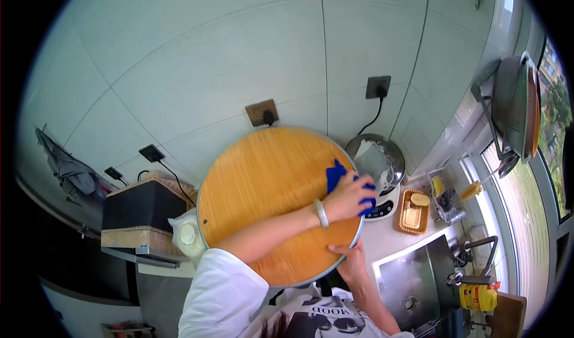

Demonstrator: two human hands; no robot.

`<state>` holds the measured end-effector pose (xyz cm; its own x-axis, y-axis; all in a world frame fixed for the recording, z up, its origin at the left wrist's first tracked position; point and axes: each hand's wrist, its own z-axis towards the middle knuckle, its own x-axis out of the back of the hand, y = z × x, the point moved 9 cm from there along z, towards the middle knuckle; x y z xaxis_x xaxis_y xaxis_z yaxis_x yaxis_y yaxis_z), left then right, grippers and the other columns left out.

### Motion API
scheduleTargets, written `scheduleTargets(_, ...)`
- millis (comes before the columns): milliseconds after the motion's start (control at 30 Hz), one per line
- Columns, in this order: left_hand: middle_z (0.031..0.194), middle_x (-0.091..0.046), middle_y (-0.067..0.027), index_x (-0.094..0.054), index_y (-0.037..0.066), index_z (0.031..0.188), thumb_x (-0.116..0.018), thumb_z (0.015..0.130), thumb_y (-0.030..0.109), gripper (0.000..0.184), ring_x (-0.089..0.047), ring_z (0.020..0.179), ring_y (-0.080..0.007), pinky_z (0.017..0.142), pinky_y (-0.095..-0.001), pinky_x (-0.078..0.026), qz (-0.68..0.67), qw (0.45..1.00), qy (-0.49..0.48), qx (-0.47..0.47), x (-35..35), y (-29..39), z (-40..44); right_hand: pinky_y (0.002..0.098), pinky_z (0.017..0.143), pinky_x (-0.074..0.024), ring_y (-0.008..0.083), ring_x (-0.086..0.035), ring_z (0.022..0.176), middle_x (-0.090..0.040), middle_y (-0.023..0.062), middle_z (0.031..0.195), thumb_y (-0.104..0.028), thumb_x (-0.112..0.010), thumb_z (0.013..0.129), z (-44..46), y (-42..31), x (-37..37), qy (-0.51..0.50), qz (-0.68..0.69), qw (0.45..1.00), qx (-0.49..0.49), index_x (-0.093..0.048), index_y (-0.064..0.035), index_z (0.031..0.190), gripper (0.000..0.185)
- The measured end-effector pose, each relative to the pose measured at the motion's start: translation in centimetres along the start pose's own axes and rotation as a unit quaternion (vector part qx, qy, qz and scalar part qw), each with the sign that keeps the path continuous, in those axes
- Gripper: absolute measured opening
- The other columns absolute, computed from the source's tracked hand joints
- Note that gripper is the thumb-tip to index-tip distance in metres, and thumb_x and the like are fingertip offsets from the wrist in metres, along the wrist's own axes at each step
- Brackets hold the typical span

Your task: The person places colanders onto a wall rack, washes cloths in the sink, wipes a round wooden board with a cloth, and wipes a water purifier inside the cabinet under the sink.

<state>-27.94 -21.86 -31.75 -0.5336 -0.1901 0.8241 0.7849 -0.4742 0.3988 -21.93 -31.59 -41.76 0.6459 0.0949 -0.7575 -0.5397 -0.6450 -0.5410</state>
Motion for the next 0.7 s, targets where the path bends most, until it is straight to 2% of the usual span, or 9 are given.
scheduleTargets(33, 0.114, -0.054, -0.008, -0.069, 0.016, 0.105, -0.069, 0.079, 0.02, 0.026, -0.046, 0.1, -0.0321, 0.093, -0.0401, -0.039, -0.02, 0.999, -0.025, -0.016, -0.6, 1.4, -0.9, 0.0404, 0.089, -0.0502, 0.0252, -0.061, 0.101, -0.061, 0.0117, 0.111, 0.02, -0.057, 0.069, -0.1, 0.0, 0.1, -0.004, 0.013, 1.0, -0.007, -0.049, -0.0053, 0.118, 0.055)
scheduleTargets(67, 0.114, -0.055, -0.0079, -0.069, 0.015, 0.104, -0.069, 0.079, 0.019, 0.026, -0.046, 0.101, -0.0314, 0.093, -0.0398, -0.039, -0.039, 0.998, -0.048, -0.033, -0.7, 2.6, -1.7, 0.043, 0.097, -0.0448, 0.0268, -0.056, 0.111, -0.058, 0.0113, 0.118, 0.005, -0.057, 0.077, 0.0, -0.1, 0.2, -0.038, 0.003, 0.999, 0.01, -0.05, -0.0072, 0.119, 0.045)
scheduleTargets(133, 0.115, -0.055, -0.0078, -0.068, 0.015, 0.106, -0.07, 0.079, 0.018, 0.028, -0.046, 0.101, -0.0305, 0.093, -0.0391, -0.039, -0.054, 0.997, -0.052, -0.021, 0.7, 3.5, -3.1, 0.0446, 0.105, -0.0362, 0.0274, -0.048, 0.122, -0.053, 0.01, 0.126, -0.017, -0.052, 0.085, -0.1, -0.6, -0.6, -0.145, 0.213, 0.966, -0.033, -0.049, -0.0096, 0.124, 0.04)
scheduleTargets(200, 0.115, -0.055, -0.0077, -0.067, 0.014, 0.108, -0.07, 0.079, 0.018, 0.03, -0.046, 0.102, -0.0296, 0.093, -0.0384, -0.039, -0.07, 0.996, -0.056, -0.007, 2.1, 4.4, -5.0, 0.0439, 0.109, -0.0302, 0.0272, -0.043, 0.127, -0.049, 0.0089, 0.133, -0.034, -0.042, 0.089, 0.0, -1.1, -1.6, -0.111, 0.27, 0.955, -0.046, -0.048, -0.0115, 0.129, 0.045)
scheduleTargets(267, 0.115, -0.054, -0.0078, -0.065, 0.012, 0.113, -0.071, 0.078, 0.017, 0.036, -0.047, 0.102, -0.0284, 0.093, -0.0374, -0.039, -0.074, 0.995, -0.065, 0.024, 3.0, 5.2, -7.4, 0.0441, 0.108, -0.0319, 0.028, -0.045, 0.126, -0.049, 0.0129, 0.133, -0.056, -0.039, 0.093, -0.1, -0.7, -2.0, -0.105, 0.286, 0.95, -0.071, -0.045, -0.0031, 0.13, 0.065)
scheduleTargets(333, 0.113, -0.054, -0.008, -0.062, 0.012, 0.117, -0.072, 0.077, 0.018, 0.041, -0.046, 0.1, -0.0284, 0.093, -0.0369, -0.039, -0.096, 0.991, -0.078, 0.049, 4.4, 6.0, -10.0, 0.0453, 0.106, -0.0351, 0.0308, -0.048, 0.123, -0.051, 0.0168, 0.131, -0.063, -0.037, 0.091, 0.1, -0.1, -2.0, -0.143, 0.278, 0.947, -0.08, -0.046, 0.0004, 0.13, 0.075)
scheduleTargets(467, 0.115, -0.054, -0.0072, -0.063, 0.015, 0.118, -0.074, 0.076, 0.014, 0.043, -0.046, 0.102, -0.0282, 0.093, -0.0359, -0.042, -0.129, 0.981, -0.124, 0.07, 6.5, 8.1, -16.0, 0.0476, 0.103, -0.0393, 0.0308, -0.051, 0.121, -0.053, 0.0147, 0.132, -0.035, -0.05, 0.096, 0.9, 1.1, -1.4, -0.041, 0.104, 0.989, -0.099, -0.047, -0.0023, 0.13, 0.047)
scheduleTargets(567, 0.116, -0.055, -0.0046, -0.065, 0.017, 0.114, -0.073, 0.073, 0.009, 0.043, -0.047, 0.104, -0.0273, 0.094, -0.0349, -0.041, -0.142, 0.971, -0.167, 0.091, 8.4, 7.5, -21.2, 0.0476, 0.103, -0.0393, 0.0289, -0.051, 0.12, -0.054, 0.0115, 0.13, -0.024, -0.052, 0.096, 0.4, 0.6, -2.5, -0.046, 0.131, 0.984, -0.109, -0.049, -0.0055, 0.129, 0.038)
scheduleTargets(700, 0.11, -0.056, -0.0043, -0.067, 0.016, 0.107, -0.073, 0.069, 0.004, 0.04, -0.049, 0.104, -0.0269, 0.096, -0.0375, -0.04, -0.076, 0.965, -0.153, 0.198, 14.3, 3.0, -27.3, 0.0466, 0.103, -0.0387, 0.0279, -0.051, 0.119, -0.055, 0.0099, 0.129, -0.023, -0.053, 0.095, 0.7, 0.7, -2.1, -0.074, 0.122, 0.985, -0.101, -0.05, -0.0069, 0.127, 0.036)
